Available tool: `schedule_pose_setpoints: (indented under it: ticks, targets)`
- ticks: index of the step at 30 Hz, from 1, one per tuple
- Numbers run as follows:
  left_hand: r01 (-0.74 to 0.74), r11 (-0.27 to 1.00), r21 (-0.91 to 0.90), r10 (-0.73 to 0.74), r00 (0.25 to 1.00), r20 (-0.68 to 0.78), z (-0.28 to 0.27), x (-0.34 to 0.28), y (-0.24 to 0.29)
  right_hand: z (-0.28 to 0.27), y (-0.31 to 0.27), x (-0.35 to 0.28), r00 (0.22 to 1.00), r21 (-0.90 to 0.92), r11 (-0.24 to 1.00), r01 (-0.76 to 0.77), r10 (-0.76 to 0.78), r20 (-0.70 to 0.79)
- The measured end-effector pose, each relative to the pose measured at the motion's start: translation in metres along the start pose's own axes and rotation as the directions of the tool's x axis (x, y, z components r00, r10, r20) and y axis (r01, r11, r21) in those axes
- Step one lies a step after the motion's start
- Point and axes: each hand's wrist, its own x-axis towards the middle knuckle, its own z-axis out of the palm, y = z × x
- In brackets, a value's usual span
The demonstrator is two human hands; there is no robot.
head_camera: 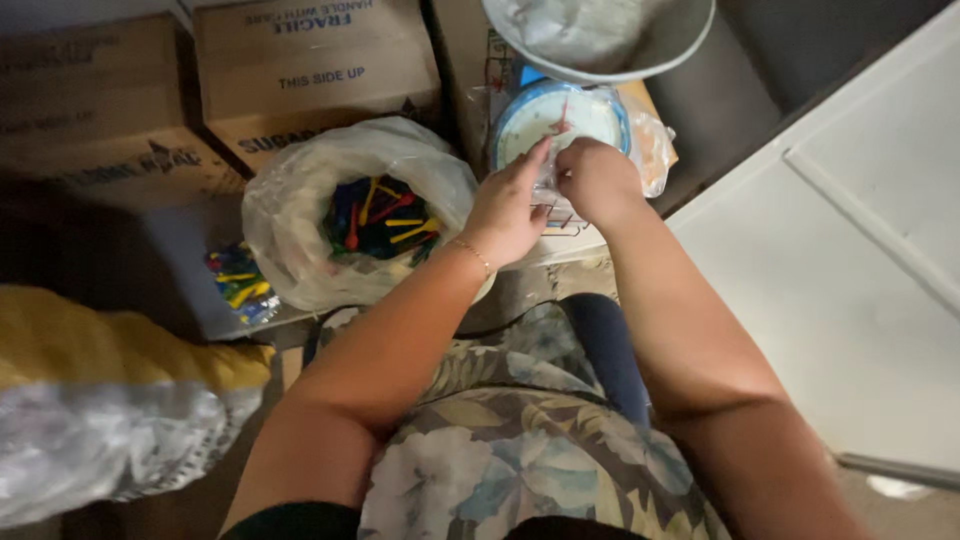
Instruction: The person picks up several multi-colored plastic spoons from a large plastic bag, places them into a small transparent plastic bag, and then twists and ties the small bag closed.
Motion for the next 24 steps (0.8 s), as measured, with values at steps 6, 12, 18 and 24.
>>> schedule_pose_setpoints:
  ticks: [6,12,18,24]
  targets:
    - [0.144,0.975,0.171,-0.145,0.989,-0.004,0.02,0.008,-0.02,-0.033,-0.004,-0.026,0.944,0.121,0.969,0.215,-0.174,-0.281]
    - [0.135,0.907,0.398,-0.194,0.974,0.113,0.035,0.007,-0.046,-0.138,-0.024,-0.103,0.557,-0.118,0.876,0.467,-0.395,-0.731]
    - [-0.144,0.988,-0.048,0.135,0.98,-0.146,-0.008,-0.006,0.025,-0.169,-0.048,-0.156,0.596,0.501,0.617,0.607,0.065,-0.801]
    - [-0.258,0.911,-0.321,0.299,0.95,0.085,-0.056,-0.051,0.083,-0.137,-0.085,-0.19,0.844,0.713,0.496,0.496,-0.082,-0.53]
